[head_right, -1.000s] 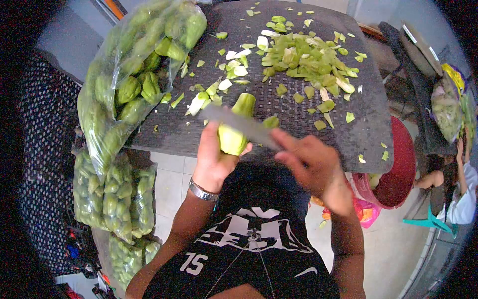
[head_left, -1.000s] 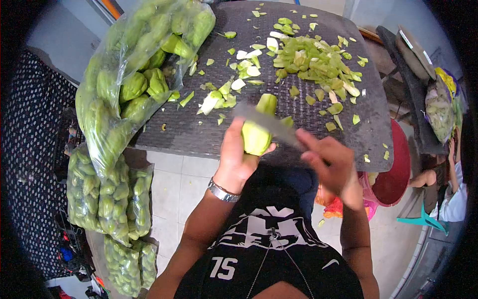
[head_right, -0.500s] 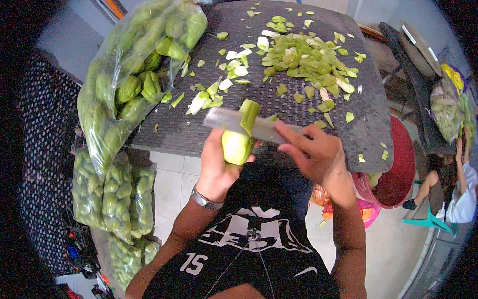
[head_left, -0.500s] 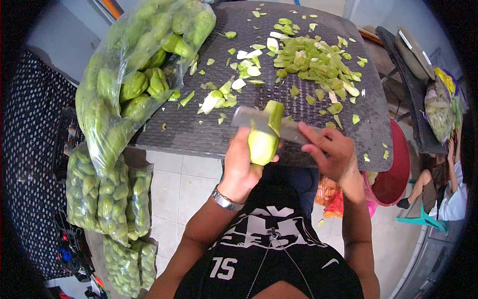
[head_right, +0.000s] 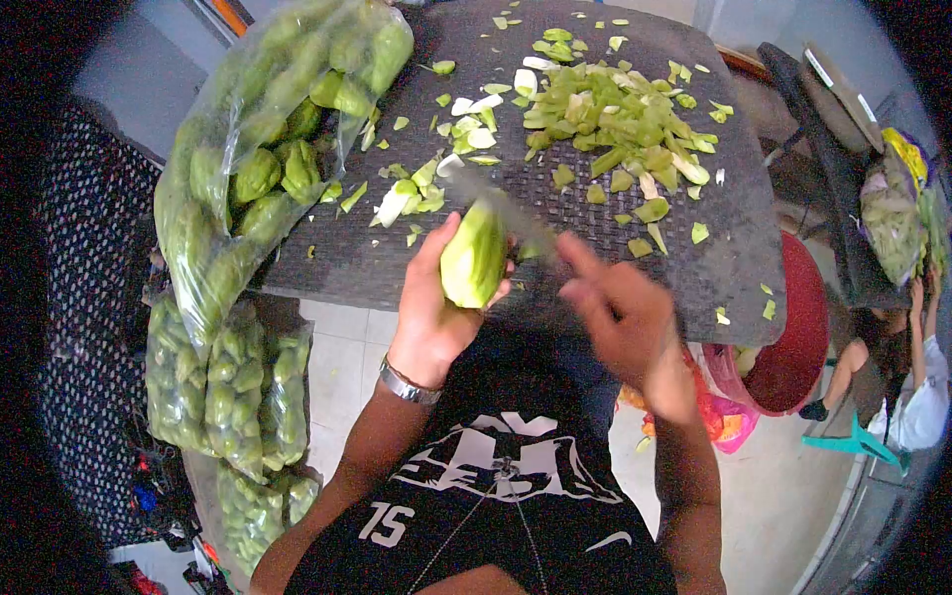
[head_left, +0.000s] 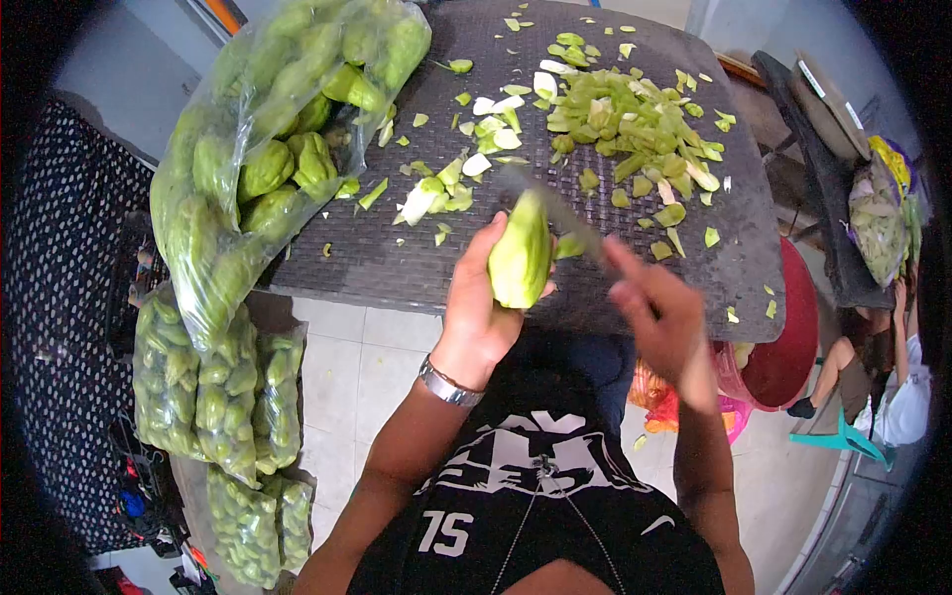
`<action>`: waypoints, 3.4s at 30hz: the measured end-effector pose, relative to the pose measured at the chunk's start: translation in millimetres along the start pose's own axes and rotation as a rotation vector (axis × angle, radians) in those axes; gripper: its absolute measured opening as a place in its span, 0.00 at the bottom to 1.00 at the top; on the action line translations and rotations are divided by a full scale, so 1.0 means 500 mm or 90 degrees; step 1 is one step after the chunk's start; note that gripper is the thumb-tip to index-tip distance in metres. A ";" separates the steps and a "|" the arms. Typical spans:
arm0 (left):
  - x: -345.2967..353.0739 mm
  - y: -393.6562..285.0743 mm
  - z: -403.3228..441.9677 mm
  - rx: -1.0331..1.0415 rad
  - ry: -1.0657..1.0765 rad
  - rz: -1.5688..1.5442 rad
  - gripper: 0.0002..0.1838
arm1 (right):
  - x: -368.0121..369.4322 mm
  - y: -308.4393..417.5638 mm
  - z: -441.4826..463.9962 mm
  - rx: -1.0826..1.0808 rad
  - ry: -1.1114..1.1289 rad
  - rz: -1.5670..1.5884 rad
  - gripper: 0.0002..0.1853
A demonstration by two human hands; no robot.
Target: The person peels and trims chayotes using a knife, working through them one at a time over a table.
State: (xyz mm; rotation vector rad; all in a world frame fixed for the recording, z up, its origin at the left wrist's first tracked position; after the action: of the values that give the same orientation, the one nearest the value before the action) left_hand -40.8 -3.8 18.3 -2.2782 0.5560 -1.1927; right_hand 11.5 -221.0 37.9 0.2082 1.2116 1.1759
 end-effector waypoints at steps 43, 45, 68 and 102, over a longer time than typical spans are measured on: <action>0.023 -0.007 -0.050 -0.046 0.079 -0.083 0.28 | -0.038 -0.077 0.047 0.189 -0.015 -0.035 0.18; 0.007 -0.004 -0.028 -0.053 0.064 -0.086 0.28 | -0.045 -0.059 0.050 0.246 -0.017 -0.008 0.17; 0.002 0.004 -0.050 -0.133 0.162 -0.180 0.27 | -0.070 -0.101 0.076 0.272 0.001 -0.016 0.19; 0.005 0.006 -0.008 -0.056 -0.016 -0.094 0.22 | -0.007 0.027 -0.002 -0.066 0.020 0.039 0.22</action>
State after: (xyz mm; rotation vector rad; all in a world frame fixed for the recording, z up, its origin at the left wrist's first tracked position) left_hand -43.4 -8.6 20.2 -2.4424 0.4449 -1.2284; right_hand 3.1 -218.3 48.9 0.1501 1.1753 1.2965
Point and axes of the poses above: each hand's wrist, its own z-axis towards the middle knuckle, its own x-axis out of the palm, y = z × x, the point moved 1 cm from there along z, towards the middle knuckle, and after that the axes turned 7 degrees about -y, right-handed, at the moved point
